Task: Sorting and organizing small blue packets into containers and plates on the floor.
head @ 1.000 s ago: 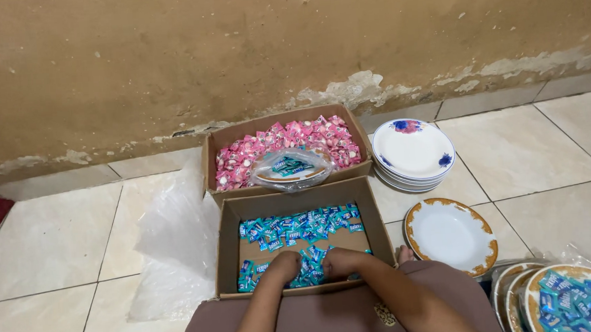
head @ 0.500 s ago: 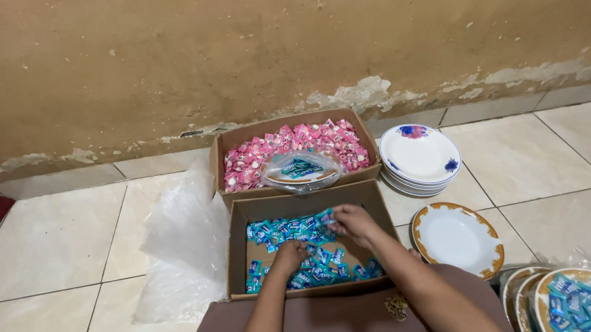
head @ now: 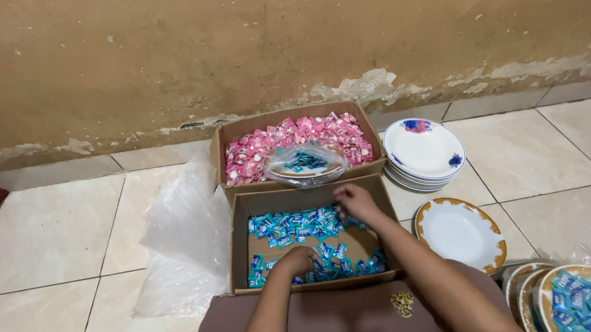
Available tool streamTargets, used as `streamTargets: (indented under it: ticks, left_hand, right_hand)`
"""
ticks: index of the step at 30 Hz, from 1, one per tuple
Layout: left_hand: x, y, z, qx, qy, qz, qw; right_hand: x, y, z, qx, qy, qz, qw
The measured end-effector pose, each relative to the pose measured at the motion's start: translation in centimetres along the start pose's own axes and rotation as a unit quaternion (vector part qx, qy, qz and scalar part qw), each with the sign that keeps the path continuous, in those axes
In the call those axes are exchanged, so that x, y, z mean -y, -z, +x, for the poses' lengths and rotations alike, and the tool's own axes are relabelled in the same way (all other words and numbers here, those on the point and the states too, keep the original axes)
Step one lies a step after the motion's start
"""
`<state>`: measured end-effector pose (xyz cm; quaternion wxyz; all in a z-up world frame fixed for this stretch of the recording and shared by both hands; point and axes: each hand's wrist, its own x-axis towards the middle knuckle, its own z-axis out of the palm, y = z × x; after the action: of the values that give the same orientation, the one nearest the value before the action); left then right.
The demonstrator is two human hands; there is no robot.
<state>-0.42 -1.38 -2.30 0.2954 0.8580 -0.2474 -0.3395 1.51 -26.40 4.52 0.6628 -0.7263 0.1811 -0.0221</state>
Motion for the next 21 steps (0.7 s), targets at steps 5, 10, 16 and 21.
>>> streamTargets:
  ticks: [5,10,16,21]
  left_hand:
    - [0.8,0.1,0.5,0.046,0.019,-0.038,0.998]
    - [0.1,0.0,-0.2,0.069,0.045,-0.034,0.996]
    - [1.2,-0.3,0.3,0.034,0.054,-0.006,0.998]
    - [-0.6,0.7,-0.8,-0.093,0.001,-0.064,0.994]
  right_hand:
    - [-11.1,4.9,-0.1,0.157,0.026,-0.504,0.849]
    - [-9.5,1.1,-4.2,0.326,-0.013,-0.605,0.726]
    - [-14.6,0.0,-3.5,0.455,0.012,-0.606,0.653]
    - [-15.8,0.3,-2.3,0.433,0.046,-0.569,0.697]
